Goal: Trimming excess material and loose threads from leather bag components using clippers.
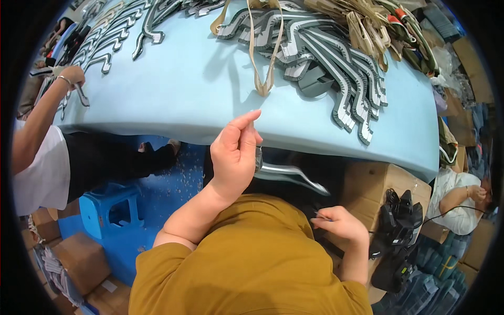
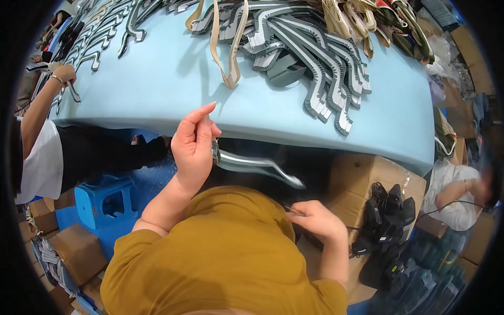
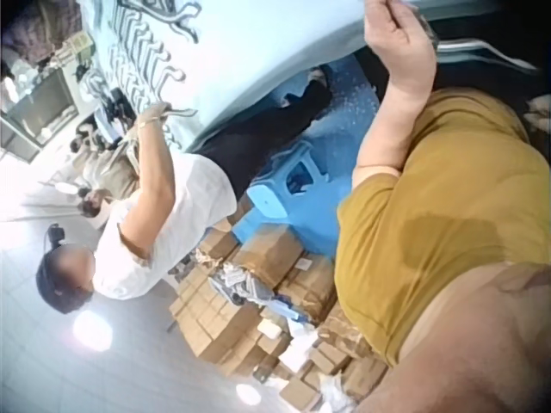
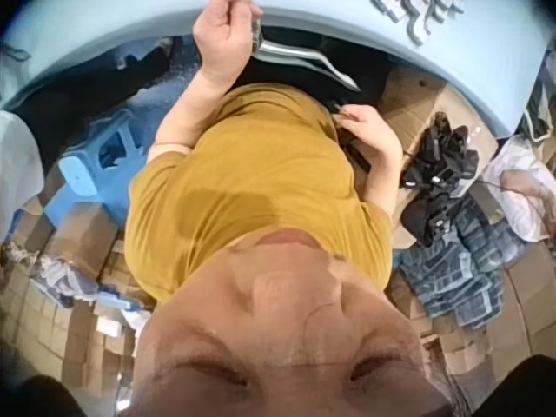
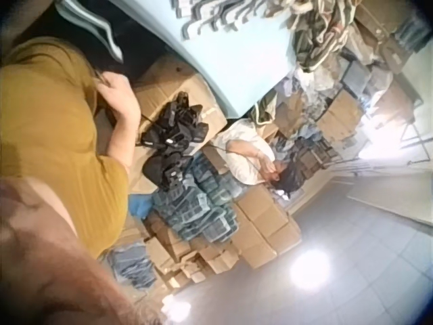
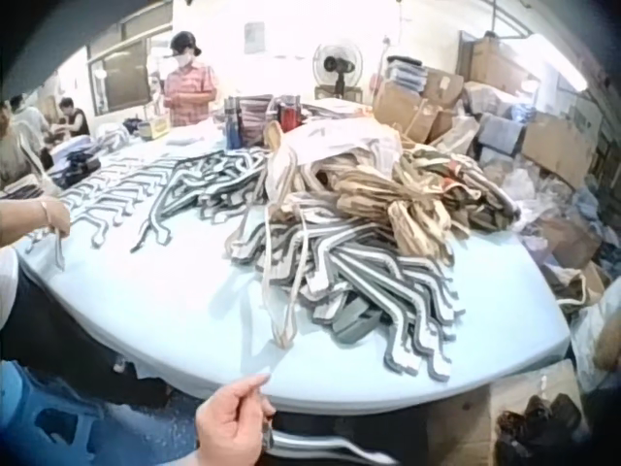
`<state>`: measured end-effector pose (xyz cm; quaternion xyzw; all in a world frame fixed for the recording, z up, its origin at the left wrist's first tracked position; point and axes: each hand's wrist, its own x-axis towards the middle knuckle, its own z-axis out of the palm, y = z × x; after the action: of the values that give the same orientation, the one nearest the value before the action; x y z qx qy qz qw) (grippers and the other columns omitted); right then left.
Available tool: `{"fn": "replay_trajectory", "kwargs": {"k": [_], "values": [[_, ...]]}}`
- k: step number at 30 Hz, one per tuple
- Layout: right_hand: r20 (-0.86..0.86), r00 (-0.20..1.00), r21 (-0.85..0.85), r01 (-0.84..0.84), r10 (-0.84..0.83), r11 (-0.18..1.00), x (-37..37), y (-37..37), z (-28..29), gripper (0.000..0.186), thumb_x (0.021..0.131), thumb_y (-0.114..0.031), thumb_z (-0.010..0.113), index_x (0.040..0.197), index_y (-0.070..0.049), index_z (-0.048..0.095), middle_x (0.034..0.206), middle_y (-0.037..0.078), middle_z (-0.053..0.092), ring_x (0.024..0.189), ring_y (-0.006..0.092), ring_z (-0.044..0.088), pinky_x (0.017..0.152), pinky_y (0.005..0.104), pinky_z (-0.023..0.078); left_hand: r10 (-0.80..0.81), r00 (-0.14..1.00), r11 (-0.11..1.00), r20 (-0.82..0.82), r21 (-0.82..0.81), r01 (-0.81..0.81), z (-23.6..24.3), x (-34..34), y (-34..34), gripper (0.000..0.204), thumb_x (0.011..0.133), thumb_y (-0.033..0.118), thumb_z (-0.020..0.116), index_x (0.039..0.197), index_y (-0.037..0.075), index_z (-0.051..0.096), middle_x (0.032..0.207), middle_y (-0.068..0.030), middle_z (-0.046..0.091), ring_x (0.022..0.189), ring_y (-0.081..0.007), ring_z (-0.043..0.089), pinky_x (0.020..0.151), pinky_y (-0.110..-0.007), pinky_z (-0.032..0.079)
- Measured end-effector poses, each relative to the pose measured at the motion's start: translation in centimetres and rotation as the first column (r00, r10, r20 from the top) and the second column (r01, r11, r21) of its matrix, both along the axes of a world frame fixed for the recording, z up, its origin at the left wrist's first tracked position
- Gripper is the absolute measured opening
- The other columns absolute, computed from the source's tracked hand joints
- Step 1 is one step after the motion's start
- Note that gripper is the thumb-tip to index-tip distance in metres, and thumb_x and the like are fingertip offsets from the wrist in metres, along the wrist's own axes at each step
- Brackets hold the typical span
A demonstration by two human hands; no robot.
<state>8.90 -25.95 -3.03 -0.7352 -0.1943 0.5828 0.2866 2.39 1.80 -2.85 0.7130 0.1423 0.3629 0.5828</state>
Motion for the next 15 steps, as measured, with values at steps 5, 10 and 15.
{"fn": "replay_trajectory", "kwargs": {"k": [5, 10, 15], "values": [[-0.178, 0.817, 0.422, 0.567, -0.548, 0.708, -0.9, 2.9, 3.4, 0.01, 0.082, -0.009, 0.059, 0.082, 0.001, 0.058, 0.069, -0.003, 0.053, 0.066, 0.0035, 0.046, 0.059, 0.0192, 0.037, -0.017, 1.0, 0.954, 0.005, 0.299, 0.015, 0.4, 0.6, -1.6, 0.03, 0.085, -0.007, 0.047, 0.114, 0.0, 0.053, 0.071, -0.0043, 0.052, 0.064, -0.0109, 0.051, 0.06, -0.022, 0.045], [0.288, 0.856, 0.599, 0.189, -0.429, 0.778, -1.8, 9.5, 2.3, 0.018, 0.075, -0.006, 0.065, 0.091, 0.0, 0.059, 0.057, 0.0, 0.044, 0.051, 0.0055, 0.037, 0.047, 0.0207, 0.033, -0.089, 0.995, 0.941, -0.036, 0.326, 0.096, 0.3, 0.3, -4.2, 0.038, 0.08, -0.013, 0.047, 0.116, -0.001, 0.05, 0.076, -0.0097, 0.053, 0.064, -0.0164, 0.054, 0.057, -0.025, 0.046], [0.281, 0.856, 0.639, 0.17, -0.434, 0.75, -1.8, 10.1, 1.6, 0.012, 0.076, -0.004, 0.065, 0.085, 0.0, 0.06, 0.058, 0.004, 0.049, 0.052, 0.0065, 0.04, 0.049, 0.0211, 0.036, -0.086, 0.995, 0.944, -0.043, 0.317, 0.095, -0.3, 0.1, -4.1, 0.036, 0.083, -0.01, 0.046, 0.118, -0.001, 0.047, 0.079, -0.0095, 0.054, 0.063, -0.014, 0.052, 0.058, -0.025, 0.046]]}}
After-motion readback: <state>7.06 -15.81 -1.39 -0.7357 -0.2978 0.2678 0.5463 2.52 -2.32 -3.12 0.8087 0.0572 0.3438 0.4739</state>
